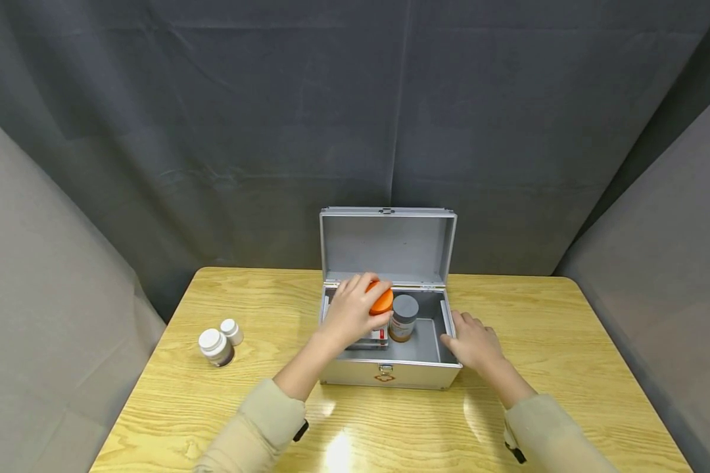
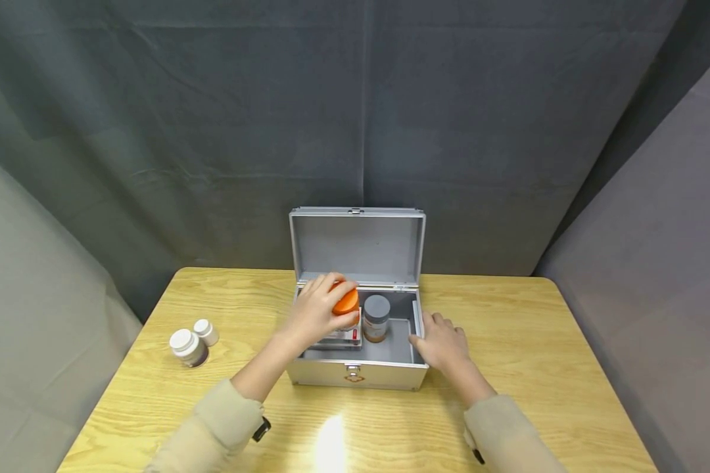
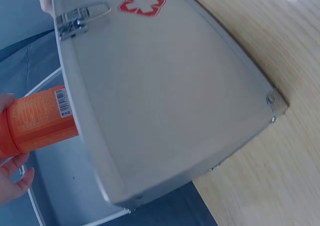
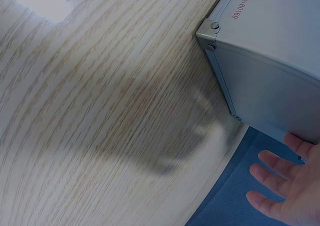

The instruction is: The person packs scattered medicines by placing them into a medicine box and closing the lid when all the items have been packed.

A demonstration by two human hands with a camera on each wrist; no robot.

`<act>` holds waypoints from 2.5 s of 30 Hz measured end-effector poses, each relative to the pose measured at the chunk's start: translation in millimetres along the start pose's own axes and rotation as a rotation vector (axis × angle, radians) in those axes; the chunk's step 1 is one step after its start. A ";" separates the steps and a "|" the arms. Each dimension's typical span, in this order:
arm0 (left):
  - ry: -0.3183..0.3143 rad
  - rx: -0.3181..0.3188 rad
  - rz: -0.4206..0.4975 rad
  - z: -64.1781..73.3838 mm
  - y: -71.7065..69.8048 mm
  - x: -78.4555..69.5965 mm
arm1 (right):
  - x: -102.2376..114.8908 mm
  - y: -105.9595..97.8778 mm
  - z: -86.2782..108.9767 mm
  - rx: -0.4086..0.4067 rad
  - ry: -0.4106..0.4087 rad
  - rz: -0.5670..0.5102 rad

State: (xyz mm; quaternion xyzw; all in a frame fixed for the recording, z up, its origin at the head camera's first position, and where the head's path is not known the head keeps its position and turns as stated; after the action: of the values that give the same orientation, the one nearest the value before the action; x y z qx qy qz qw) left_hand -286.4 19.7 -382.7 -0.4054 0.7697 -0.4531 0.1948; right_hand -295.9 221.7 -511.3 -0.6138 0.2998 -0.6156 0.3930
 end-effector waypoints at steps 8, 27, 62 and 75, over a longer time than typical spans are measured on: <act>0.031 0.028 -0.016 -0.7 13.2 -14.2 | 0.9 -0.1 0.2 0.005 0.007 -0.005; 0.120 0.028 0.003 -2.2 33.3 -49.5 | -1.8 1.0 -1.0 0.016 0.040 -0.007; 0.231 0.210 -0.029 3.5 84.1 -67.9 | -1.7 1.3 -1.5 0.011 0.032 -0.011; 0.348 0.324 -0.019 8.4 98.2 -74.3 | -1.4 1.3 -1.5 0.014 0.036 -0.012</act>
State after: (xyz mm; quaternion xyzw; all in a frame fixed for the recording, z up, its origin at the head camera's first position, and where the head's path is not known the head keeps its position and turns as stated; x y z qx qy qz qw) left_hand -280.5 100.3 -476.0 -0.2918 0.7051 -0.6355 0.1177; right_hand -297.3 222.1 -513.2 -0.6018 0.2987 -0.6310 0.3879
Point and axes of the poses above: each hand's wrist, its own z-axis away from the middle knuckle, its own y-axis out of the palm, x = y × z, the point moved 9 cm from there along -z, towards the middle knuckle, and after that the axes turned 15 degrees about -z, right-handed, at the moved point
